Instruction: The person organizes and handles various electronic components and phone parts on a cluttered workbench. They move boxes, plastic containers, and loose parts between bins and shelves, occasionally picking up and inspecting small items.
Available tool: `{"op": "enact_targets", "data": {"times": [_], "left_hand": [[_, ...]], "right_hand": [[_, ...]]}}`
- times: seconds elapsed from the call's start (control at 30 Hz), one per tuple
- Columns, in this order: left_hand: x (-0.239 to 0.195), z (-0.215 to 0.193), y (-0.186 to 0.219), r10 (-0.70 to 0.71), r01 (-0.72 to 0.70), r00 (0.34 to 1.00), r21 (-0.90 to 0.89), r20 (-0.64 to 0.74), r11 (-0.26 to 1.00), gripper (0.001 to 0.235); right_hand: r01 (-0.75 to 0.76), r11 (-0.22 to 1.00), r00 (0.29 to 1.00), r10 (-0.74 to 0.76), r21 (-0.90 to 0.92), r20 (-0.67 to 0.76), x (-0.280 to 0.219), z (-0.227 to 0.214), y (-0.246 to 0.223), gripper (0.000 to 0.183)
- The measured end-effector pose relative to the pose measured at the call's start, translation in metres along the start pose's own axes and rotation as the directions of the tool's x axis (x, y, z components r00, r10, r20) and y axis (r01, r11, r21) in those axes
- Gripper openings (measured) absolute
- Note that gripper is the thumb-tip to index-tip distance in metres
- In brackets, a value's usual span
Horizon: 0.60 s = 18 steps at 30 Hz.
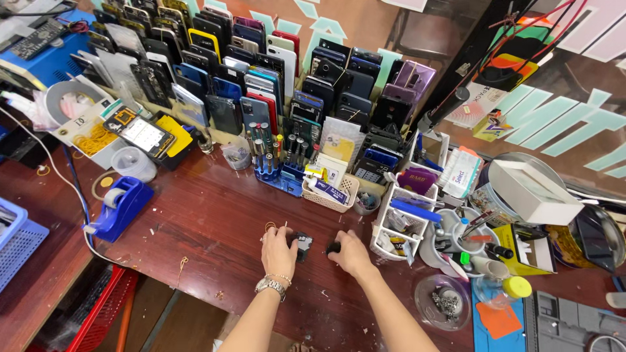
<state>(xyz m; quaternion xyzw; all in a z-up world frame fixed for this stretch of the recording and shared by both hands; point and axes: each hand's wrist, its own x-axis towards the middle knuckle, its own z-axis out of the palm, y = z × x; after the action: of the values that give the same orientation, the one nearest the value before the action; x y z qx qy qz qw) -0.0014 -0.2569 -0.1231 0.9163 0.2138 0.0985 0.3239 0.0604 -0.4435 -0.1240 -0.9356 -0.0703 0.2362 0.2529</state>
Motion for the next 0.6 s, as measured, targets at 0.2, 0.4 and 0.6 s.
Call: {"op": "enact_targets", "data": {"times": [0.2,0.4,0.6], "left_hand": [[0.023,-0.004,-0.019,-0.049,0.048,0.998,-0.011,-0.028,0.999,0.025],[0.038,0.014,-0.037,-0.070,0.066,0.997,0.083,0.044,0.994,0.021],[0.042,0.023,-0.040,-0.038,0.034,0.995,0.043,0.094,0.998,0.011]], "right_hand": [[-0.109,0.786,0.993,0.059,0.608,0.102,0.007,0.026,-0.014,0.041],[-0.109,0.783,0.994,0.085,0.613,0.069,0.015,0.032,-0.031,0.027],[-0.149,0.846,0.989,0.120,0.512,0.088,0.016,0.030,-0.033,0.042]]}}
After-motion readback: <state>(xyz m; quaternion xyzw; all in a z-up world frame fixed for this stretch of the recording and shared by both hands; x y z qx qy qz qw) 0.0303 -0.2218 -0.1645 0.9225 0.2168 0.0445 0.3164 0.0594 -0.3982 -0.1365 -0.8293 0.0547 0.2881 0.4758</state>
